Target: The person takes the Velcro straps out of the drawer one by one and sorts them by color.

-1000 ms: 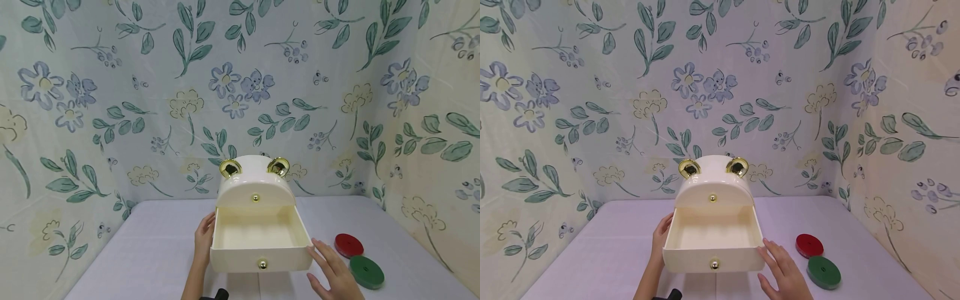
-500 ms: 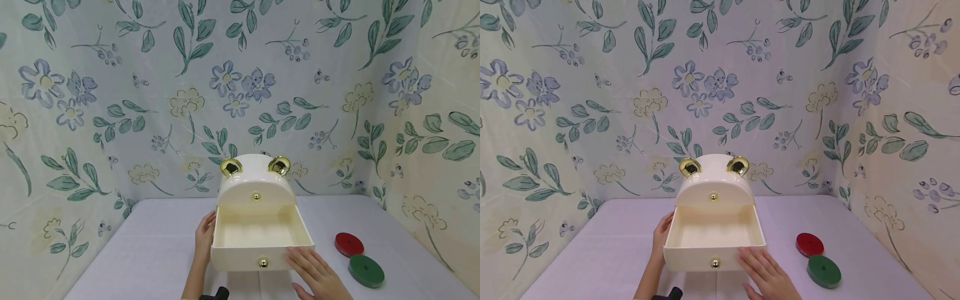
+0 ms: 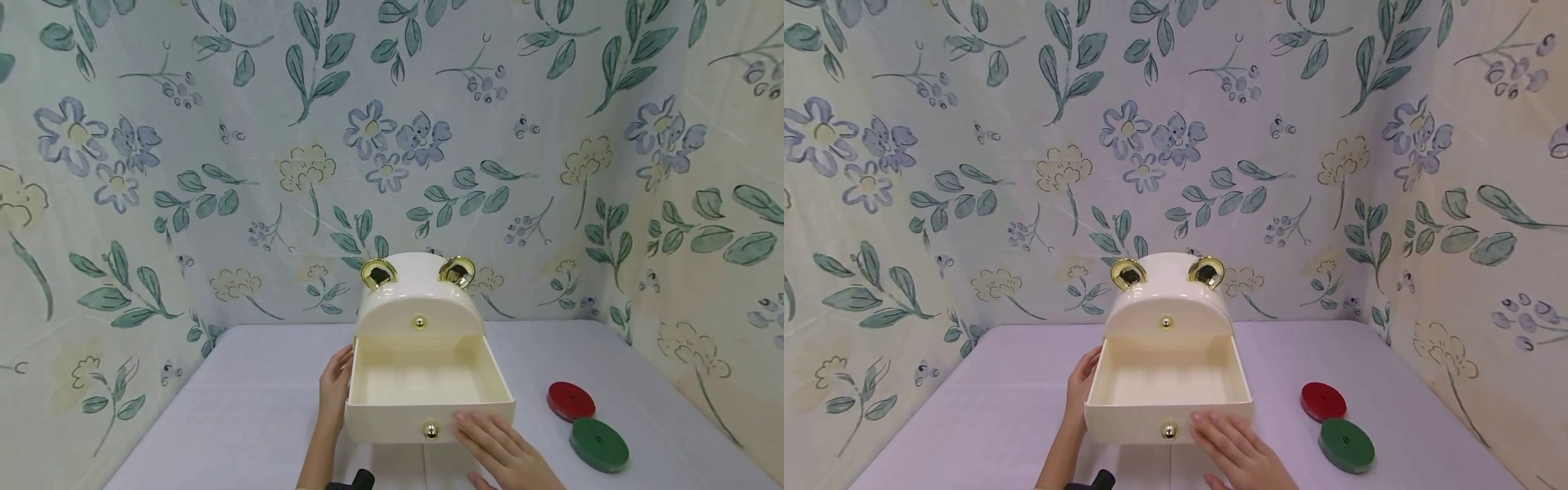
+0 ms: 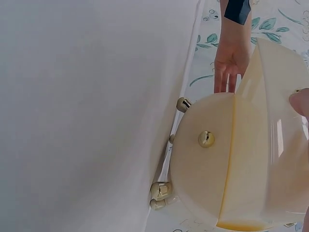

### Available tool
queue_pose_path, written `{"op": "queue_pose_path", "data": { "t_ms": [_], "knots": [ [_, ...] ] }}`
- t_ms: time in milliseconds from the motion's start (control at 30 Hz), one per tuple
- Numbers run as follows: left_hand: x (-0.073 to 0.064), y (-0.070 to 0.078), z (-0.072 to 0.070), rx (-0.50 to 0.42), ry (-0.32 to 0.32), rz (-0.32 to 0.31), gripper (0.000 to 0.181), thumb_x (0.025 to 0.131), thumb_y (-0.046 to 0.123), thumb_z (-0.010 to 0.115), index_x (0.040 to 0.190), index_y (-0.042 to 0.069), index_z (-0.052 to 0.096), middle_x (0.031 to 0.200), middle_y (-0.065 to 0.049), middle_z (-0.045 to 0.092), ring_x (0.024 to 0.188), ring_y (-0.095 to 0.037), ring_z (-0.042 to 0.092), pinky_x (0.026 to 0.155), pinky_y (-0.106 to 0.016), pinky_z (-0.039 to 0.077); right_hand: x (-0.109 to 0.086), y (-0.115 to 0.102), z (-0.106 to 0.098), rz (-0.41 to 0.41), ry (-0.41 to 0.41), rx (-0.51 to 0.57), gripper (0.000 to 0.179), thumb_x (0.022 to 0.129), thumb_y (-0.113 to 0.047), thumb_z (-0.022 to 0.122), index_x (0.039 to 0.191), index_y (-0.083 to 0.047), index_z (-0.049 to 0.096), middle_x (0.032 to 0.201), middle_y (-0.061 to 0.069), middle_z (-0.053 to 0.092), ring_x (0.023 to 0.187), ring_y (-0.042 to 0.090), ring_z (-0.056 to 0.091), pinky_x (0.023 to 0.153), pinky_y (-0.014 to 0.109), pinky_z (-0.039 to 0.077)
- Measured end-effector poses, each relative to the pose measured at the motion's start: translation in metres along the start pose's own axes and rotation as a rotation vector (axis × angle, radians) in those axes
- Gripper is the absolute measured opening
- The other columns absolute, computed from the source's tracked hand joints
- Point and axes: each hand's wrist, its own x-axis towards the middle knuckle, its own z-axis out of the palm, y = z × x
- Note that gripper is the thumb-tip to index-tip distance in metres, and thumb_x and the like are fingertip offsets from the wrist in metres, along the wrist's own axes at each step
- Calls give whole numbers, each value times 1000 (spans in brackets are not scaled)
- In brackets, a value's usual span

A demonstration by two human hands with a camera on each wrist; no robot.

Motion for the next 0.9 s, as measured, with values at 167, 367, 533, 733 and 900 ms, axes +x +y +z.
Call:
{"op": "queue_pose_path", "data": {
  "t_ms": [167, 367, 533, 733, 900],
  "knots": [
    [0, 1, 0, 1, -3, -10, 38, 93, 25, 52, 127, 8, 50, 127, -15, 52, 111, -25, 54, 82, -32, 53, 1, -1, 2, -38, -13, -14, 74, 79, -50, 61, 141, -23, 33, 150, -11, 25, 140, 6, 10, 115, 20, -4],
    [0, 1, 0, 5, -8, -9, 41, 92, 27, 52, 128, 9, 49, 128, -15, 51, 114, -28, 52, 84, -36, 52, 2, -1, 6, -68, 9, -36, 67, 82, -52, 56, 139, -22, 38, 150, -10, 24, 140, 8, 11, 115, 22, -2],
    [1, 0, 0, 7, -3, -13, 40, 92, 27, 52, 128, 8, 50, 128, -16, 51, 113, -27, 52, 84, -35, 53, 2, -2, 8, -63, 4, -47, 66, 82, -53, 56, 138, -22, 39, 150, -11, 25, 140, 8, 10, 115, 22, -2],
    [0, 3, 1, -9, -8, -15, 39, 93, 24, 51, 129, 7, 48, 129, -16, 50, 114, -24, 52, 83, -32, 52, 2, -4, 8, -34, -39, -61, 73, 80, -55, 56, 142, -26, 31, 150, -12, 23, 141, 8, 5, 115, 23, -7],
    [-1, 4, 1, -9, -12, -11, 40, 94, 24, 50, 129, 7, 48, 130, -16, 49, 116, -25, 51, 83, -32, 53, 4, -3, 12, -51, 2, -66, 72, 86, -54, 47, 145, -24, 20, 153, -11, 14, 141, 11, 5, 116, 26, -6]
  ]
}}
